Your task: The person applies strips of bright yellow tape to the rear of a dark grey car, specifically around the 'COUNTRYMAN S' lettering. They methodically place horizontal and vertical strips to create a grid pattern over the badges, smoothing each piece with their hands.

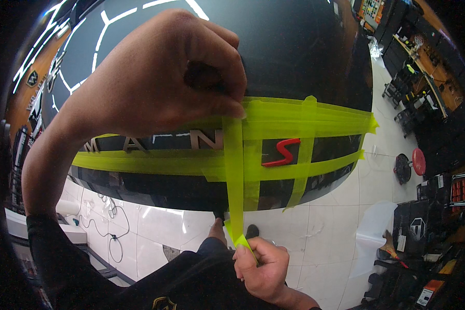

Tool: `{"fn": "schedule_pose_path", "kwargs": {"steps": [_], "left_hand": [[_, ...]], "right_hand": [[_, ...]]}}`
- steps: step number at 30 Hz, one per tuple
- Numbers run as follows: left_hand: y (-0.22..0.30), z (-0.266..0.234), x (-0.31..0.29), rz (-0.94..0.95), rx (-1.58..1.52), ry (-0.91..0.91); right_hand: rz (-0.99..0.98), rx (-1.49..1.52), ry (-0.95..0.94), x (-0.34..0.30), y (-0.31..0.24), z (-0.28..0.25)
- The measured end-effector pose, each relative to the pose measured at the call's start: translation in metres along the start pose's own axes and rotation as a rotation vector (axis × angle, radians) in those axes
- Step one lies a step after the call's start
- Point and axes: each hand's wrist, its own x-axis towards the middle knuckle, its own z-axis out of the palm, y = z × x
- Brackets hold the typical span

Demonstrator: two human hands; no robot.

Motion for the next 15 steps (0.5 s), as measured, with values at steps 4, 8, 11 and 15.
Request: {"fn": "schedule_pose_path", "kwargs": {"steps": [4,8,11,15], "left_hand": [[0.009,-0.004,-0.004,-0.033,0.015,-0.007],[0.014,-0.005,0.0,-0.05,0.013,-0.023],[0.019,-0.007,0.001,-0.064,0.021,-0.029],[0.025,-0.01,0.003,-0.092,0.027,-0.043]], "right_hand": [[0.019,0.016,-0.008,0.0,-0.001,0.0],[0.063,0.043,-0.002,-0.001,0.002,-0.004],[0.063,0.054,-0.014,-0.002,0.003,-0.004],[0.011,0.027,-0.008,0.0,0.001,-0.001]]}}
